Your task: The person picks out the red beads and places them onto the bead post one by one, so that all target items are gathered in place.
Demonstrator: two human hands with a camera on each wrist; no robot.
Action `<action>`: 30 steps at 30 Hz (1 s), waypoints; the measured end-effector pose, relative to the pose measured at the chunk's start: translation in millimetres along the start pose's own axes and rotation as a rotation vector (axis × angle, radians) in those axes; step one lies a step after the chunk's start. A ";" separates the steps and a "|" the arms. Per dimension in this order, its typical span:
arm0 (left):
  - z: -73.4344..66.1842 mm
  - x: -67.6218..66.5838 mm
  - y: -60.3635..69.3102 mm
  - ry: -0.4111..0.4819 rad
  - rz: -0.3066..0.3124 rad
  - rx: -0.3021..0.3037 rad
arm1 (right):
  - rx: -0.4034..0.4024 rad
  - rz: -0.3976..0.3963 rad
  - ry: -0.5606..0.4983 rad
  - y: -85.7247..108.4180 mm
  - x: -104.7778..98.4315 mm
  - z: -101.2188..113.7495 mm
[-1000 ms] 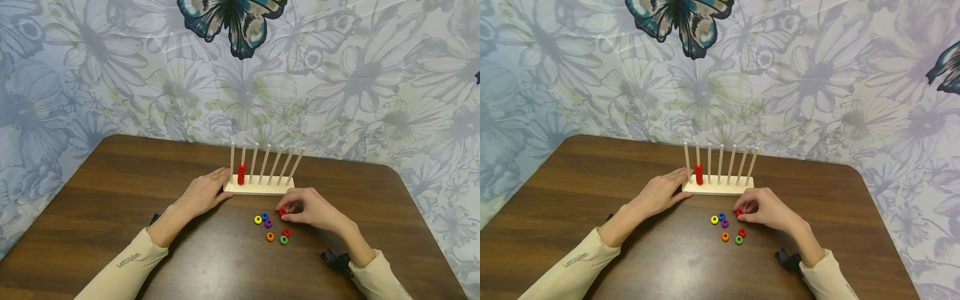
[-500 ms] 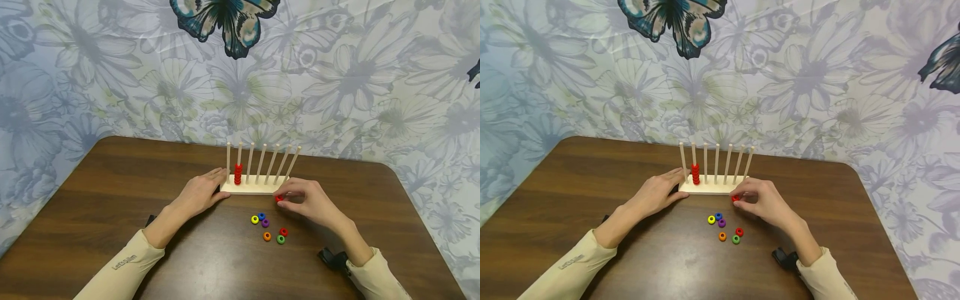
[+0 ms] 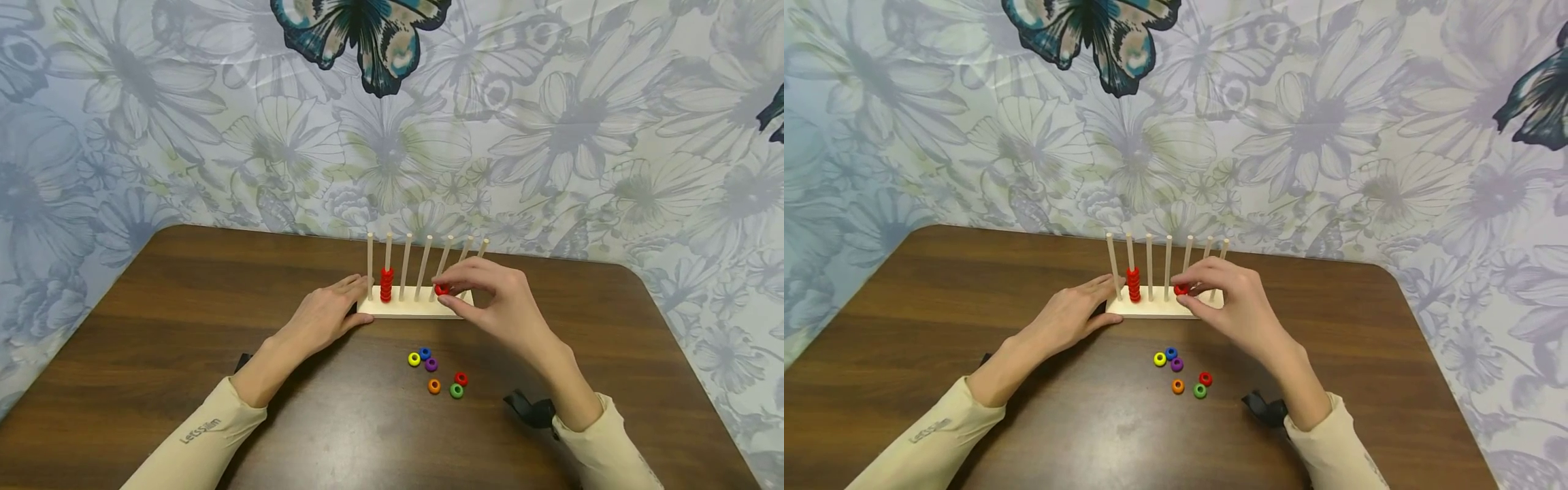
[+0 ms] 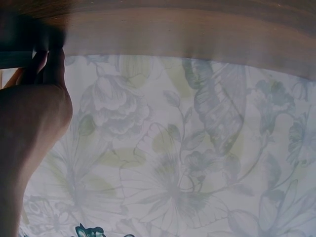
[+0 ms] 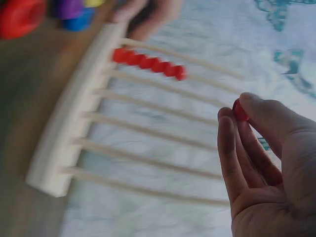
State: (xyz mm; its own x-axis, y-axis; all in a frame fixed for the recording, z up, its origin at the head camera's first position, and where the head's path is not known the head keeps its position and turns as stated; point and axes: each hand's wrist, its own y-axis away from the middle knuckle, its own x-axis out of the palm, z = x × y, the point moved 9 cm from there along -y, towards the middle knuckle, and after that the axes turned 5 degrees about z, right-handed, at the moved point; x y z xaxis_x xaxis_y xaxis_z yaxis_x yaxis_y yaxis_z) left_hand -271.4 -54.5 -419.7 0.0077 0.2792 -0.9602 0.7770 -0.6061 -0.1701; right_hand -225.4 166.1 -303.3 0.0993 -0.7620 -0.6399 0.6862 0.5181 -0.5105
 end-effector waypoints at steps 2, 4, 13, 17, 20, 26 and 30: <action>0.9 -0.9 -0.2 0.001 0.003 0.000 | -0.045 -0.044 0.031 -9.9 -5.8 13.7; 1.8 -1.2 -0.5 0.001 0.006 0.000 | -0.084 -0.086 0.046 -20.6 -10.8 25.2; 1.7 -1.6 -3.5 0.029 0.019 0.022 | -0.123 -0.207 0.038 -67.9 -12.8 45.0; 3.2 -0.9 -5.1 0.051 0.037 0.016 | -0.105 -0.207 0.038 -77.0 -3.6 44.3; 4.1 -1.1 -7.0 0.045 0.035 0.018 | -0.100 -0.222 0.084 -79.5 0.8 41.3; 2.5 -1.7 -10.1 0.038 0.034 0.027 | -0.089 -0.232 0.143 -82.6 9.4 32.5; 2.4 -1.1 -9.4 0.030 0.039 0.020 | -0.075 -0.200 0.168 -83.3 18.0 26.9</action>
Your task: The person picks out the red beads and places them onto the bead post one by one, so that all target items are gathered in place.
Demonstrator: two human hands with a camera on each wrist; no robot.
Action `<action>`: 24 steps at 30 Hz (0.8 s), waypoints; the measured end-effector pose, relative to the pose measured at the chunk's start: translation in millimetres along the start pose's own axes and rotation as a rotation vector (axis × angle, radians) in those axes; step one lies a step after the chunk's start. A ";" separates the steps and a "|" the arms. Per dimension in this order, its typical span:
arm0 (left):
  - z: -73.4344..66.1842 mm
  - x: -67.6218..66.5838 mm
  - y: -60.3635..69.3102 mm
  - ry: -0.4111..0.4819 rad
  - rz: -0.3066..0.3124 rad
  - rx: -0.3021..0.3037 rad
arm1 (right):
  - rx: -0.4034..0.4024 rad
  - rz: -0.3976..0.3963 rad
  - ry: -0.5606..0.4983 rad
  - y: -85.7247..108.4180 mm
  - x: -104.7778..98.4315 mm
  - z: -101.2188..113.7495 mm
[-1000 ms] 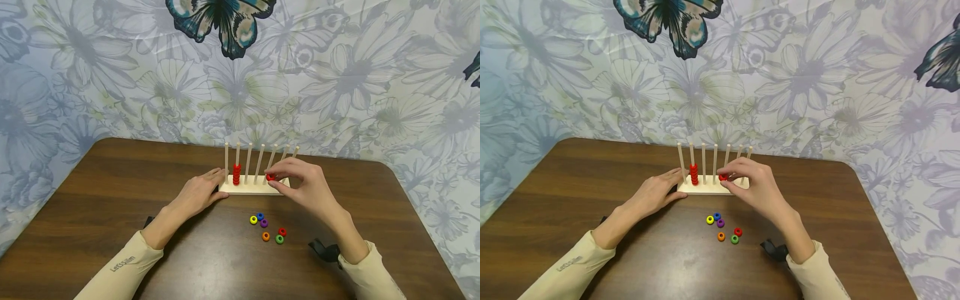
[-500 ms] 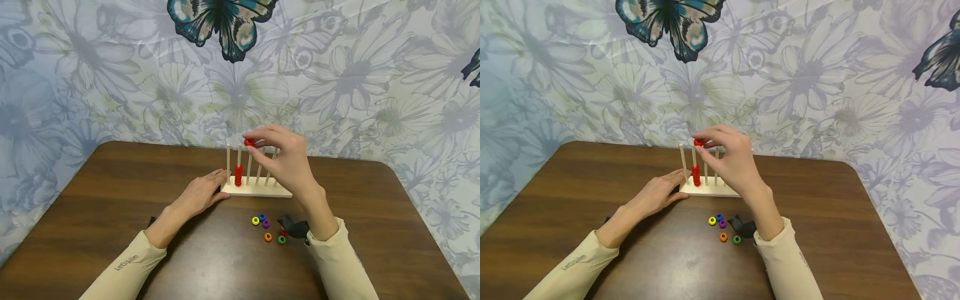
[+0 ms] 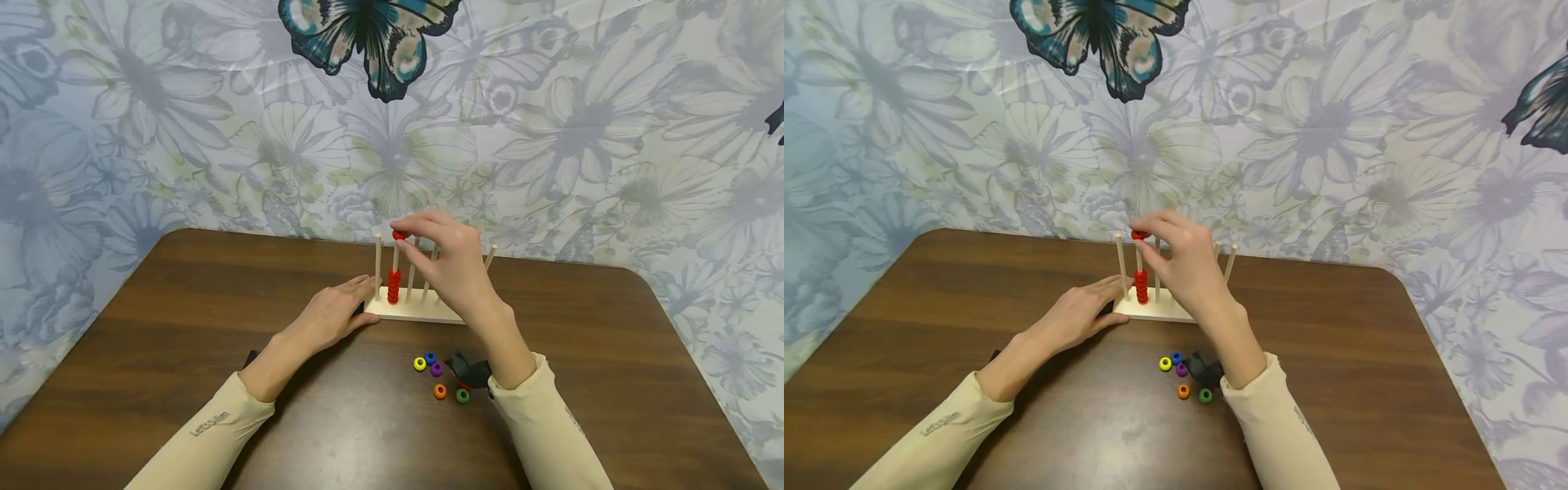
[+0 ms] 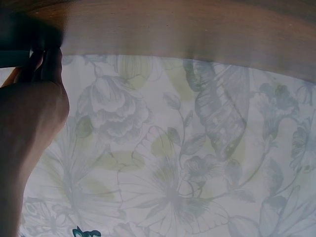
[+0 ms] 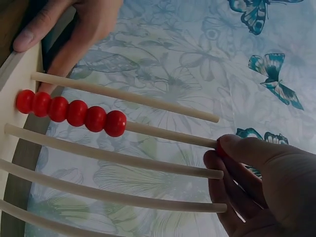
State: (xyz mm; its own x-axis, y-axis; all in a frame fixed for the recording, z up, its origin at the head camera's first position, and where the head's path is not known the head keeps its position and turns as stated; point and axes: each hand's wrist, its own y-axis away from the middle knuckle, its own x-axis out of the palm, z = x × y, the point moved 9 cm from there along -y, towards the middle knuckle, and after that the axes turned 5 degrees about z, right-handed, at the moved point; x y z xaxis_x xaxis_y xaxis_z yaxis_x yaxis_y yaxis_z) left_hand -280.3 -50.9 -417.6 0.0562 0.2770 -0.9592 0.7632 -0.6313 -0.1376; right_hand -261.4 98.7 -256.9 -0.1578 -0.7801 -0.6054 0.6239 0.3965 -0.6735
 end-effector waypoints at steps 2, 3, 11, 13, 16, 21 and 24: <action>0.0 0.5 0.4 0.003 0.002 -0.003 | -0.002 0.024 0.032 1.0 4.0 -0.4; 0.1 0.6 0.5 0.004 0.001 -0.004 | -0.002 0.035 0.050 1.5 5.7 -0.5; -0.1 1.3 0.8 0.005 0.000 -0.005 | -0.004 0.067 0.106 3.6 11.7 -0.8; -0.1 1.4 0.5 0.004 -0.004 -0.003 | -0.007 0.067 0.109 3.8 11.4 -0.7; -0.1 0.7 0.3 0.002 -0.005 -0.005 | -0.017 0.067 0.109 4.1 10.4 -0.2; 0.9 0.7 0.9 -0.003 0.002 -0.015 | -0.020 0.055 0.087 6.0 6.7 1.1; 0.7 2.1 1.3 -0.003 0.004 -0.014 | -0.020 0.031 0.052 9.9 0.9 1.7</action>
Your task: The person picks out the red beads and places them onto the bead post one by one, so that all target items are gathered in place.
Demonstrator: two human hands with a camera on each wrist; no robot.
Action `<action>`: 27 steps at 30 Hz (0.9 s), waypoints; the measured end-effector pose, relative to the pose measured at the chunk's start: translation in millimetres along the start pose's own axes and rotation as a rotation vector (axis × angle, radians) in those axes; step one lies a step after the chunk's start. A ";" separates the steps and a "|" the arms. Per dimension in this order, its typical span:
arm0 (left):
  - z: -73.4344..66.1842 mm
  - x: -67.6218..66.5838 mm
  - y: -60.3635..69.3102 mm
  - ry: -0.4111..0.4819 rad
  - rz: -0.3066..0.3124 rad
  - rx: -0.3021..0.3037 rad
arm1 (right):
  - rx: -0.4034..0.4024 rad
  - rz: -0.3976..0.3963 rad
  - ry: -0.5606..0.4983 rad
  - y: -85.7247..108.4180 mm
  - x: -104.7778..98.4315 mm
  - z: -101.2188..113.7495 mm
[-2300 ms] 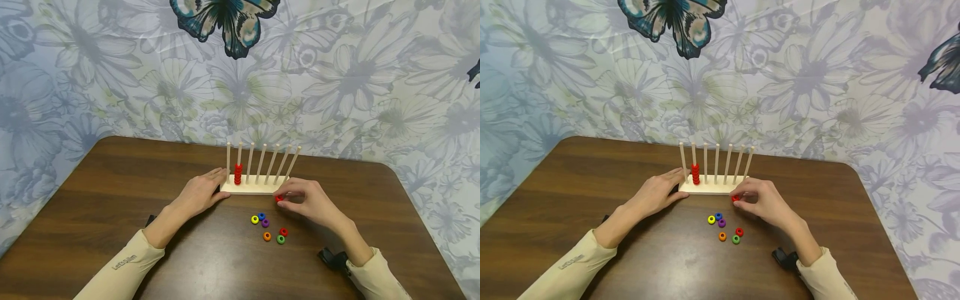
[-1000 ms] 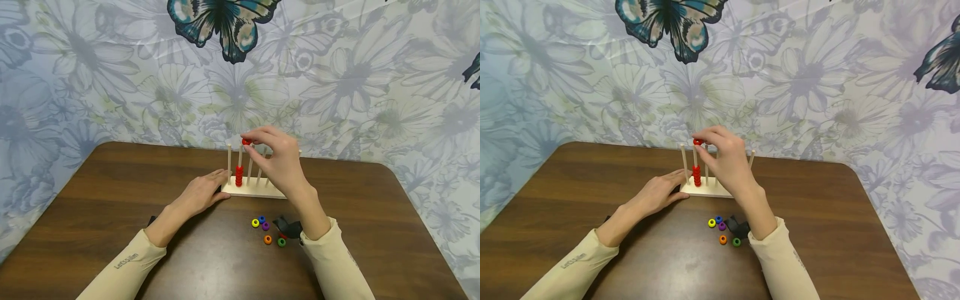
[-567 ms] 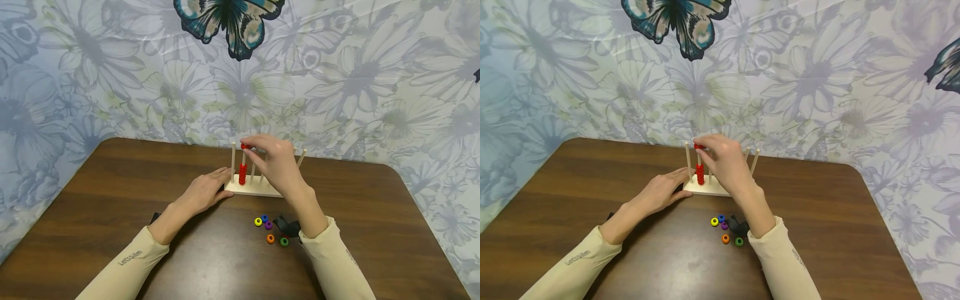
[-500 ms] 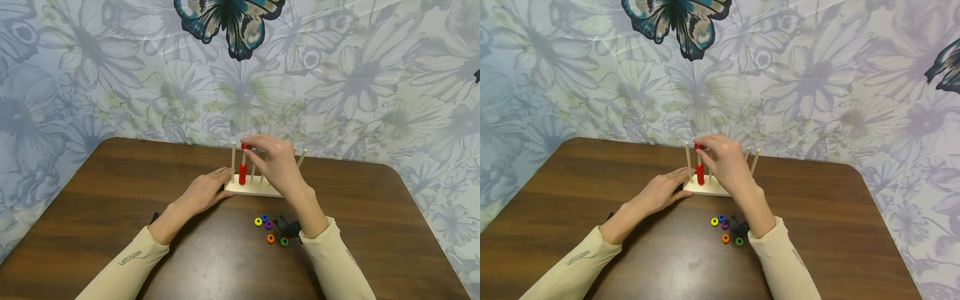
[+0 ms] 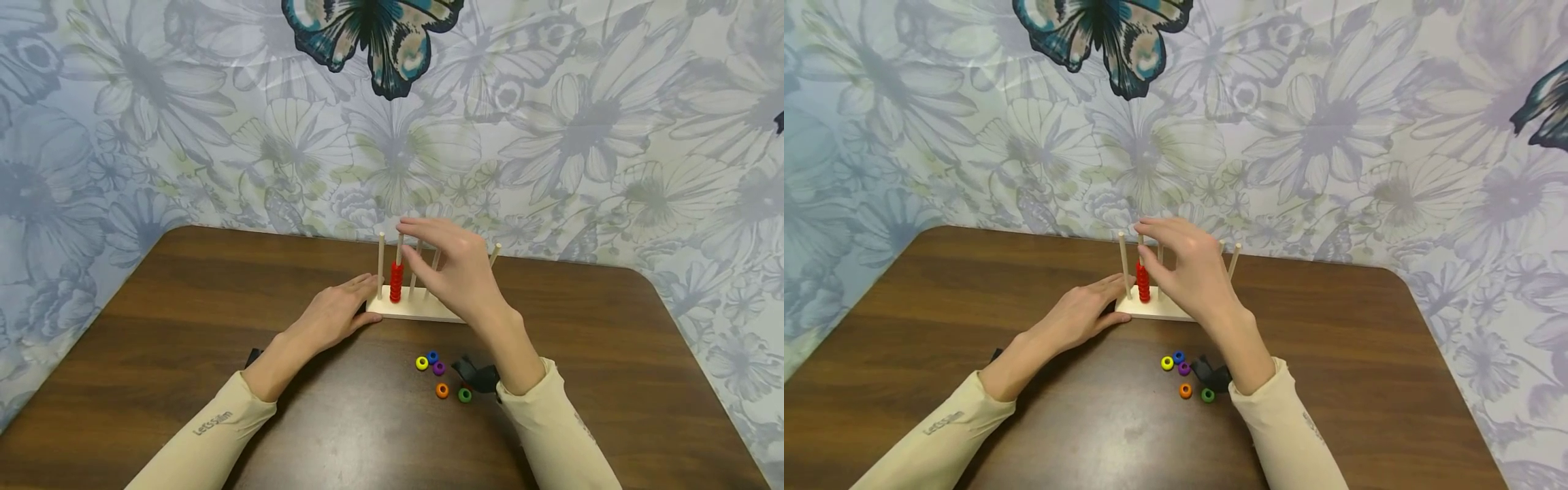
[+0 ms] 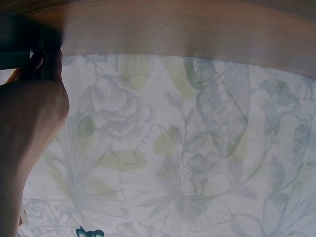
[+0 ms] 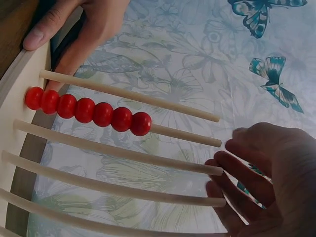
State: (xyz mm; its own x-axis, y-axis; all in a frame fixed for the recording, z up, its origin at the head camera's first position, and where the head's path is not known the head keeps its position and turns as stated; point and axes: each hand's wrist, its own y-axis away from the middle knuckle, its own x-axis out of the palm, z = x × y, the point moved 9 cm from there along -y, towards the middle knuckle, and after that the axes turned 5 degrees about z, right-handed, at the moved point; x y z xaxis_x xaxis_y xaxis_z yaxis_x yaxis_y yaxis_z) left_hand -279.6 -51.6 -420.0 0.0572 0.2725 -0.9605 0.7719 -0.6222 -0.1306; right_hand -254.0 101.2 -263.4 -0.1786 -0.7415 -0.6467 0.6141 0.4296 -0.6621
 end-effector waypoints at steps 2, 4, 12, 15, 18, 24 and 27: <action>-0.4 0.8 0.6 0.001 -0.002 0.003 | -0.004 -0.019 -0.040 3.1 -4.5 0.9; -1.3 0.3 0.6 0.006 -0.006 0.008 | -0.004 -0.029 -0.099 5.9 -8.9 1.3; -1.8 -1.1 0.4 0.007 -0.012 0.013 | 0.029 0.029 -0.264 22.7 -16.9 -2.1; -1.2 -1.1 0.1 -0.001 -0.008 0.011 | 0.084 0.083 -0.270 35.8 -17.1 -9.0; -1.5 -1.5 -0.4 -0.009 -0.009 0.012 | 0.158 0.149 -0.309 50.7 -16.8 -17.6; -2.0 0.0 0.2 -0.005 -0.006 0.014 | 0.254 0.260 -0.306 79.8 -17.2 -31.7; -2.2 1.7 0.5 -0.004 -0.010 0.014 | 0.300 0.323 -0.322 96.5 -17.8 -40.5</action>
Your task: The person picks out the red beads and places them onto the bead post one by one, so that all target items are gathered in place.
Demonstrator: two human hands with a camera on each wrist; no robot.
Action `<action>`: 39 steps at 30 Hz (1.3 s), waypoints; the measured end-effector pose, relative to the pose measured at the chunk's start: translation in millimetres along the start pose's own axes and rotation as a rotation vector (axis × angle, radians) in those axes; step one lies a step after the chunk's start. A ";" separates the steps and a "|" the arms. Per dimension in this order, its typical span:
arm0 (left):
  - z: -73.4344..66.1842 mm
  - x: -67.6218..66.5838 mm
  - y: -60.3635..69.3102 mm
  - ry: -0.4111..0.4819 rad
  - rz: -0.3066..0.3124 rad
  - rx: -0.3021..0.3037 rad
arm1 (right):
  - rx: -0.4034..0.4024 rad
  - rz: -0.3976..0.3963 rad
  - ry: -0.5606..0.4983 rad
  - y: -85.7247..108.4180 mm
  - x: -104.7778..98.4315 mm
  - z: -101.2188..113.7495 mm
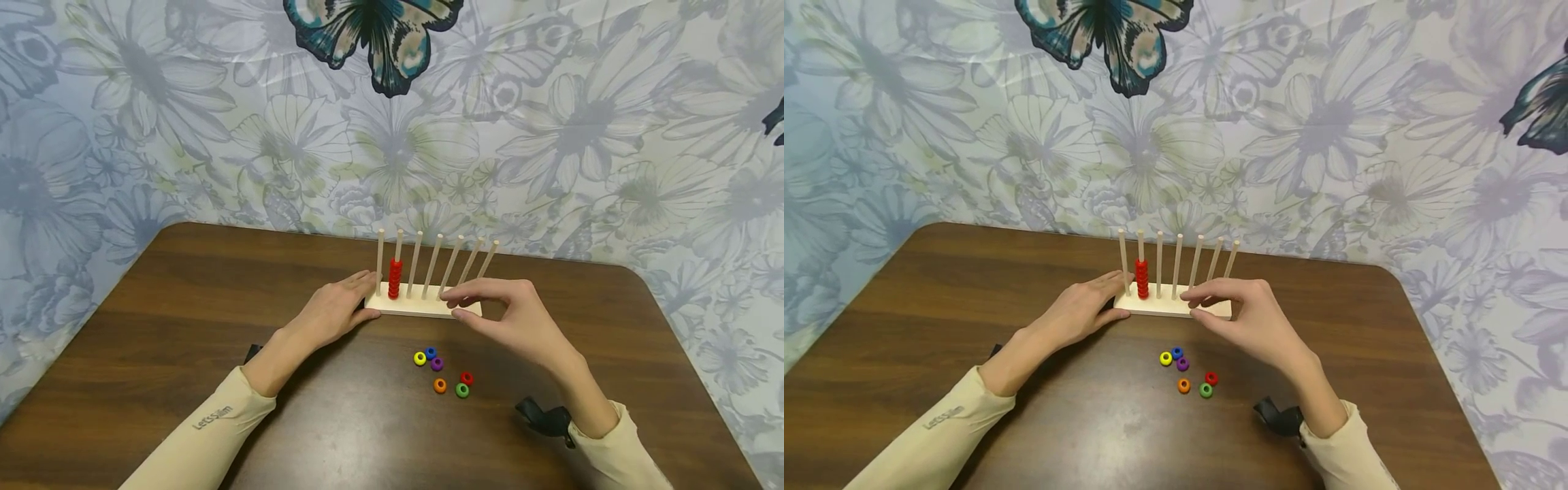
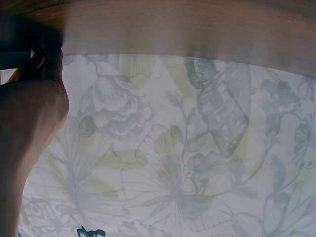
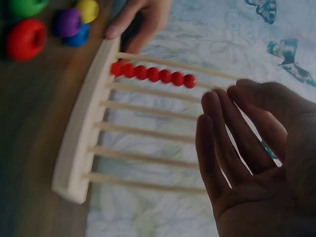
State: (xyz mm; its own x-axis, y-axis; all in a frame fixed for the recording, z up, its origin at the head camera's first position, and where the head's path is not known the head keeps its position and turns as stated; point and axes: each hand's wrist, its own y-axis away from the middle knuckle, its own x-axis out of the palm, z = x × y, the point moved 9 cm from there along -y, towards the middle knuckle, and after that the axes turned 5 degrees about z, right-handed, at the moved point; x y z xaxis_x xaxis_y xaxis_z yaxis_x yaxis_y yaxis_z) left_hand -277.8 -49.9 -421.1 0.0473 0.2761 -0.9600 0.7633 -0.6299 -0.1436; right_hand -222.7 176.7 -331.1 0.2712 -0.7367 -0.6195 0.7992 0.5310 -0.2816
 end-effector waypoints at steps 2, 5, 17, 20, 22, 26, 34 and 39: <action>0.8 0.8 0.7 0.001 0.001 -0.002 | 0.034 0.049 -0.018 7.8 2.5 -8.7; 1.3 1.8 0.8 -0.003 0.005 -0.005 | 0.077 0.115 -0.014 19.9 5.2 -20.5; 1.1 4.0 0.5 0.000 0.026 -0.015 | 0.122 0.418 -0.042 51.0 35.4 -50.5; 1.7 4.3 0.5 0.002 0.027 -0.018 | 0.106 0.453 -0.058 50.5 44.4 -51.0; 1.9 3.9 0.4 0.004 0.026 -0.018 | 0.091 0.473 -0.074 50.0 49.4 -50.0; 1.9 3.2 0.6 -0.001 0.025 -0.019 | 0.070 0.490 -0.075 49.1 55.6 -49.0; 2.8 3.8 0.1 0.000 0.037 -0.030 | 0.061 0.460 -0.025 46.6 61.3 -52.7; 1.9 3.8 0.0 0.000 0.040 -0.033 | 0.061 0.439 0.007 45.9 60.1 -54.1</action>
State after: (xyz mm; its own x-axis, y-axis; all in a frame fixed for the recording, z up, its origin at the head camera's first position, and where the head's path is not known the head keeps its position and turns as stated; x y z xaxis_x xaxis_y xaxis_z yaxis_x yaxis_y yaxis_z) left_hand -278.8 -50.3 -425.2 0.0788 0.2512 -0.9647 0.7814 -0.6165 -0.0967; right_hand -198.7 179.4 -420.8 0.5883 -0.4441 -0.6758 0.6395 0.7670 0.0526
